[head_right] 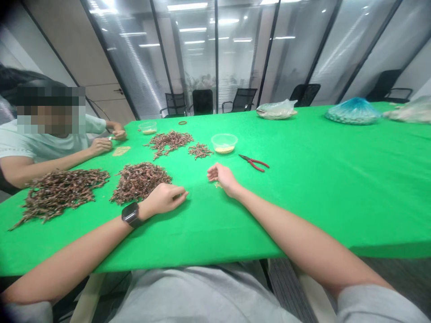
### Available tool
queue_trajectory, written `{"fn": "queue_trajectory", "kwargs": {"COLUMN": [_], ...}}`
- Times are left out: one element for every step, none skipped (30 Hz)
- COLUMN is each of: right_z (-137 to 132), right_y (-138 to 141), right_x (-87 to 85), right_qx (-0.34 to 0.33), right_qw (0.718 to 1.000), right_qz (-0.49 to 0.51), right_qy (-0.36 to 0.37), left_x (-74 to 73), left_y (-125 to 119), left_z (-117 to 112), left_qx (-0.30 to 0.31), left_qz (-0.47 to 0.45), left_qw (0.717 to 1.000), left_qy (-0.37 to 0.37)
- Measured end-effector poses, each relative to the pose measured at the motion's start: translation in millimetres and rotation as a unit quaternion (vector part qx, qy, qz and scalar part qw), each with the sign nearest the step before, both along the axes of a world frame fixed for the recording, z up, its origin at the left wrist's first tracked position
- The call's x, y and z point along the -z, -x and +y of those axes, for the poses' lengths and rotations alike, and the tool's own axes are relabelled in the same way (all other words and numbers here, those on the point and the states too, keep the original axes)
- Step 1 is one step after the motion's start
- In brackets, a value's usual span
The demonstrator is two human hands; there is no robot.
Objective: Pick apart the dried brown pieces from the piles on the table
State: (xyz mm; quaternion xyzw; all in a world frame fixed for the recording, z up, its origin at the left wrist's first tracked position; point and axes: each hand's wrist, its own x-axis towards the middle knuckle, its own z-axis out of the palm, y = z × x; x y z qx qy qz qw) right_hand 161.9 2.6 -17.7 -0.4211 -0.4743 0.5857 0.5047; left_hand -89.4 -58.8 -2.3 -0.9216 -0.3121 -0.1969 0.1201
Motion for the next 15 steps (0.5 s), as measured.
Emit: {"fn": "queue_trajectory", "kwargs": {"right_z": [0.3,0.5,0.5,0.4,0.2,-0.2,-0.6,-1.0,-1.5,-2.0,-2.5,-3.1,-3.8,-4.6,-5.3], "right_y": [0.1,0.2,0.1,0.0,-0.2,-0.3,-0.4,-0.5,-0.4,-0.3,0.0,0.4,0.9,1.4,1.9], "right_x": [1.2,2.1,2.7,3.0,2.9,2.7,2.2,1.7,1.1,0.6,0.0,-0.5,-1.1,-1.6,-2.1], "right_qx": [-0.006,-0.012,-0.017,-0.022,-0.027,-0.031,-0.033,-0.034,-0.033,-0.031,-0.028,-0.025,-0.022,-0.020,-0.017], "right_qw": [1.000,0.999,0.999,0.998,0.997,0.997,0.996,0.995,0.995,0.994,0.994,0.994,0.993,0.992,0.991], "right_qz": [-0.015,-0.027,-0.038,-0.047,-0.056,-0.066,-0.075,-0.083,-0.090,-0.096,-0.102,-0.108,-0.116,-0.125,-0.135], "right_qy": [-0.012,-0.023,-0.031,-0.036,-0.039,-0.040,-0.040,-0.037,-0.034,-0.029,-0.025,-0.021,-0.019,-0.019,-0.019], "left_x": [0.0,-0.1,-0.2,-0.5,-0.7,-1.0,-1.3,-1.6,-1.8,-2.0,-2.2,-2.2,-2.3,-2.3,-2.3], "left_y": [0.0,0.0,-0.1,-0.2,-0.4,-0.7,-0.9,-1.1,-1.2,-1.3,-1.3,-1.3,-1.3,-1.2,-1.3], "left_z": [0.0,-0.1,-0.1,0.0,0.0,0.1,0.1,0.2,0.2,0.3,0.3,0.3,0.3,0.3,0.3], "left_qx": [0.000,-0.001,-0.001,-0.002,-0.002,-0.003,-0.003,-0.003,-0.002,-0.001,-0.001,0.000,-0.001,-0.002,-0.002], "left_qz": [0.000,-0.001,-0.001,-0.001,-0.002,-0.002,-0.003,-0.004,-0.004,-0.003,-0.002,-0.001,-0.001,0.000,0.000], "left_qw": [1.000,1.000,1.000,1.000,1.000,1.000,1.000,1.000,1.000,1.000,1.000,1.000,1.000,1.000,1.000], "left_qy": [0.001,0.002,0.002,0.002,0.002,0.001,-0.001,-0.002,-0.004,-0.005,-0.006,-0.007,-0.007,-0.007,-0.007]}}
